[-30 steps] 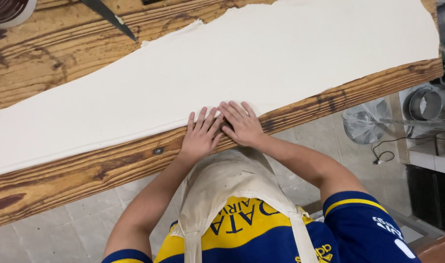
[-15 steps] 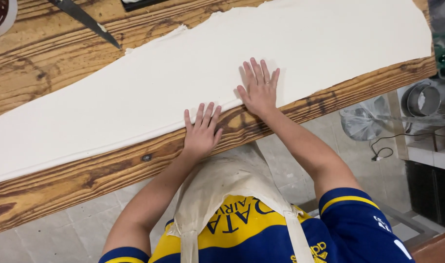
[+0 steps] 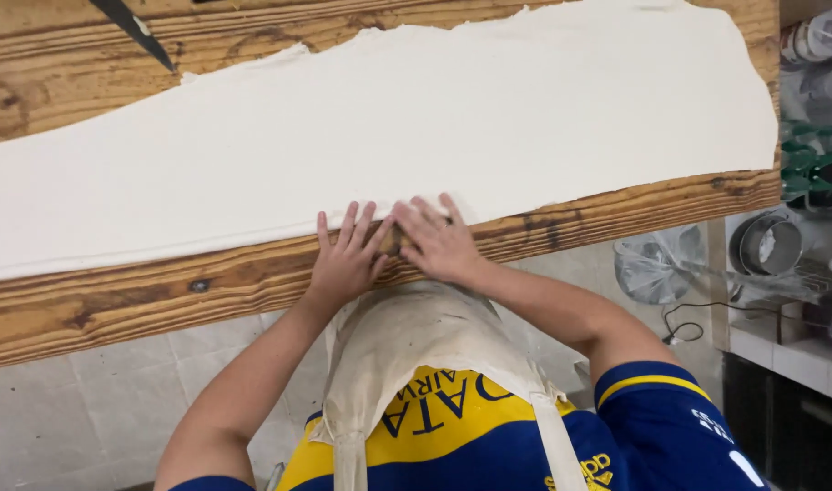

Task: Cutting small pieces of dough from a larger sheet and arranging them on a baking tray.

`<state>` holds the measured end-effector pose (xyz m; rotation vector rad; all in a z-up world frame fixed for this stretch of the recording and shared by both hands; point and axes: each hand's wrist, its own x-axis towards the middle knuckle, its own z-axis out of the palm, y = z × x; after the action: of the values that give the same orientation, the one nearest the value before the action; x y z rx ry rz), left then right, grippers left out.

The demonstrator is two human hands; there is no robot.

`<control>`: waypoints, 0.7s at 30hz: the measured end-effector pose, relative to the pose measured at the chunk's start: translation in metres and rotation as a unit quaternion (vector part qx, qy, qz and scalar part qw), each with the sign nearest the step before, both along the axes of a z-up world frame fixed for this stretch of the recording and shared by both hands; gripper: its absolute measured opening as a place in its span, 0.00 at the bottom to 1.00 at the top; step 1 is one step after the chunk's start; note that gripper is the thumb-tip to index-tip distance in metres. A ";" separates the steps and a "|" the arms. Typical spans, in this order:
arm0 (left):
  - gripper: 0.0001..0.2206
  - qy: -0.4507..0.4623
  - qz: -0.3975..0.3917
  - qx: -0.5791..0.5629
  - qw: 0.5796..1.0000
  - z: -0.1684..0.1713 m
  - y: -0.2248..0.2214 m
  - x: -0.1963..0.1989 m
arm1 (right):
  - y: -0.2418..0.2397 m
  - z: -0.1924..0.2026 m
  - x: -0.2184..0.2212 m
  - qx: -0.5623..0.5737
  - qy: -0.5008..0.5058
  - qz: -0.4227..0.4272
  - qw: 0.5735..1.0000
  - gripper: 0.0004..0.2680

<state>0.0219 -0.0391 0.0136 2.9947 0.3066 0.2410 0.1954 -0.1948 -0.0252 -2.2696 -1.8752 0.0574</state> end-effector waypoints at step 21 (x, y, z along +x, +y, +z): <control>0.31 -0.004 -0.034 -0.049 0.998 -0.021 -0.068 0.062 | -0.066 0.007 0.094 0.004 -0.009 -0.050 0.999 0.24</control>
<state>0.0834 -0.1068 -0.0073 2.9008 0.2091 0.2254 0.2892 -0.2610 -0.0180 -2.3633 -1.7632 0.0156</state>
